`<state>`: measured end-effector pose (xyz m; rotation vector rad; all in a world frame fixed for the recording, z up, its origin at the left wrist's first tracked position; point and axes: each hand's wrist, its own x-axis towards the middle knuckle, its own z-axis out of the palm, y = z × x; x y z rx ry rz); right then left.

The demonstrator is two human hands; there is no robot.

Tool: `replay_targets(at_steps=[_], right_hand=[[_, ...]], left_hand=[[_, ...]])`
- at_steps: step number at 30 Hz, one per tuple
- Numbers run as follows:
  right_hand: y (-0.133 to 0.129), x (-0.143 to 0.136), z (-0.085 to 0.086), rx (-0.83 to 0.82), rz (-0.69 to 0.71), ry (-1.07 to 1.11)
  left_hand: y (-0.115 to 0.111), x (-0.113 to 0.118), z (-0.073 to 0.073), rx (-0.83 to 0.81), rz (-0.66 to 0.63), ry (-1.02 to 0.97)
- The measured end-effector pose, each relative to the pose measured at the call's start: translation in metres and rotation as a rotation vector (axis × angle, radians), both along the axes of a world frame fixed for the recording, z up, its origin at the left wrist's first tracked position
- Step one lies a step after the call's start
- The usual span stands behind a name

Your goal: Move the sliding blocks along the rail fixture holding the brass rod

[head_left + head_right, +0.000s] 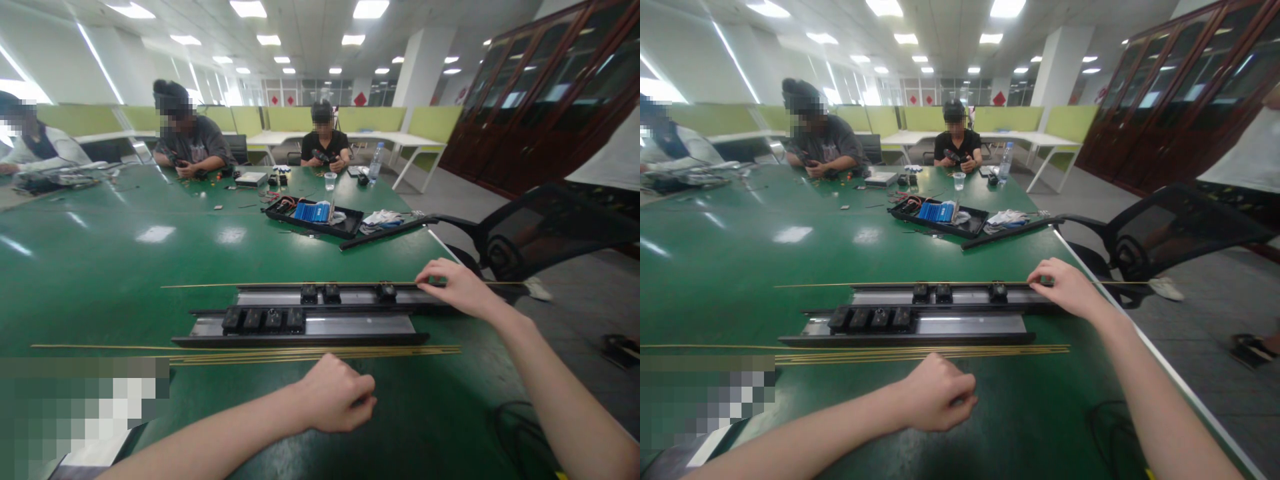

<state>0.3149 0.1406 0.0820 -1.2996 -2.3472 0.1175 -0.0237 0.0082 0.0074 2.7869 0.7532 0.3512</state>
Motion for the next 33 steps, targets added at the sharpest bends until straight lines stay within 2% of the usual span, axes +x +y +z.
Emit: replay_targets(at_steps=[33], right_hand=[[0.002,0.014,0.001,-0.049,-0.033,-0.011]], left_hand=[[-0.001,0.0,-0.004,-0.007,0.005,-0.018]])
